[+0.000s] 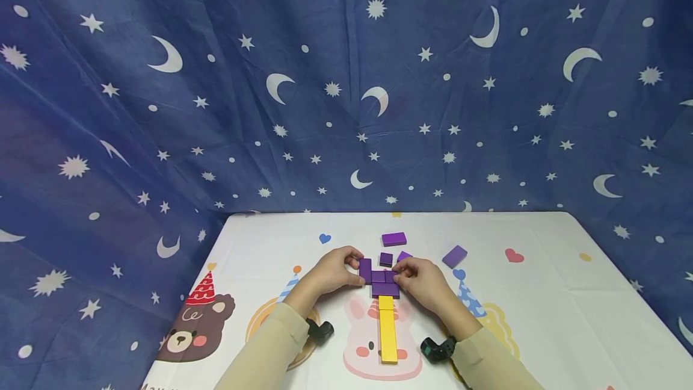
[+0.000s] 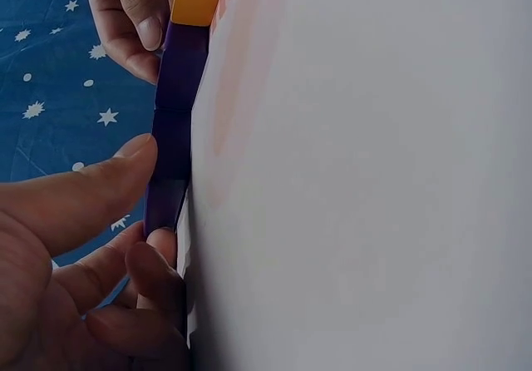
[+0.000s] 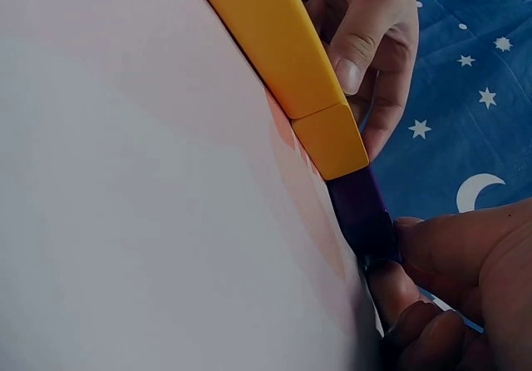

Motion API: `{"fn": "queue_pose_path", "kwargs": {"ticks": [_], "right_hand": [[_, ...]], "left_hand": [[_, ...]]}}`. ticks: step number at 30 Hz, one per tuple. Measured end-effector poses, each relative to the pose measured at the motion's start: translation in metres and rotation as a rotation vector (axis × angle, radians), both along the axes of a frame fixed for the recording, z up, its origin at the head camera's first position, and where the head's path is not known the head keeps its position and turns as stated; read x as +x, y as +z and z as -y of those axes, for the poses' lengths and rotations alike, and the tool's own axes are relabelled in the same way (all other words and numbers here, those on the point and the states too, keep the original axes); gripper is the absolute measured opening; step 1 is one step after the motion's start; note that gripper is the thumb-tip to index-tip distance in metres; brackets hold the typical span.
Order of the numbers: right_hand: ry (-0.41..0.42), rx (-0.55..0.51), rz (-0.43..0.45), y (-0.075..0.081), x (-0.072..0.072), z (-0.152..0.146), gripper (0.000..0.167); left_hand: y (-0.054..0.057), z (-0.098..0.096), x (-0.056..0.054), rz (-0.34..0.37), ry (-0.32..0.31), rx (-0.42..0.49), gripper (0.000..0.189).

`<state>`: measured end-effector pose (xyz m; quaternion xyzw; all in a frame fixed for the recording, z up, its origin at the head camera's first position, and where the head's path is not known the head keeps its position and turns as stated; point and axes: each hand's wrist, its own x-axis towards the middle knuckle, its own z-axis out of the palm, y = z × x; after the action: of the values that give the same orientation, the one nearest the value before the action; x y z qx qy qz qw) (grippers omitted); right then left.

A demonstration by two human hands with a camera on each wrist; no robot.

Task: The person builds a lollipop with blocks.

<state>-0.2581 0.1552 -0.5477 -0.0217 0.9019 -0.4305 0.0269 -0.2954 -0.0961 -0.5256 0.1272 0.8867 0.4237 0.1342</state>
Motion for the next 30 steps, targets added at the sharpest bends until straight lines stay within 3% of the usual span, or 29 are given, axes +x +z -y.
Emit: {"fn": "queue_pose_path", "kwargs": {"ticks": [15,30], "right_hand": [[-0.009,-0.004,0.002,0.0011,0.0002,0.0006,0.013],[-0.013,-0.022,0.000,0.0014,0.0020,0.0017,0.018]], "left_hand": [[-0.0051,0.0005,-0.0013,-0.003,0.011,0.008,0.052],[-0.0005,0.0020,0.0011,0.019,0.012,0.038,0.053]]}}
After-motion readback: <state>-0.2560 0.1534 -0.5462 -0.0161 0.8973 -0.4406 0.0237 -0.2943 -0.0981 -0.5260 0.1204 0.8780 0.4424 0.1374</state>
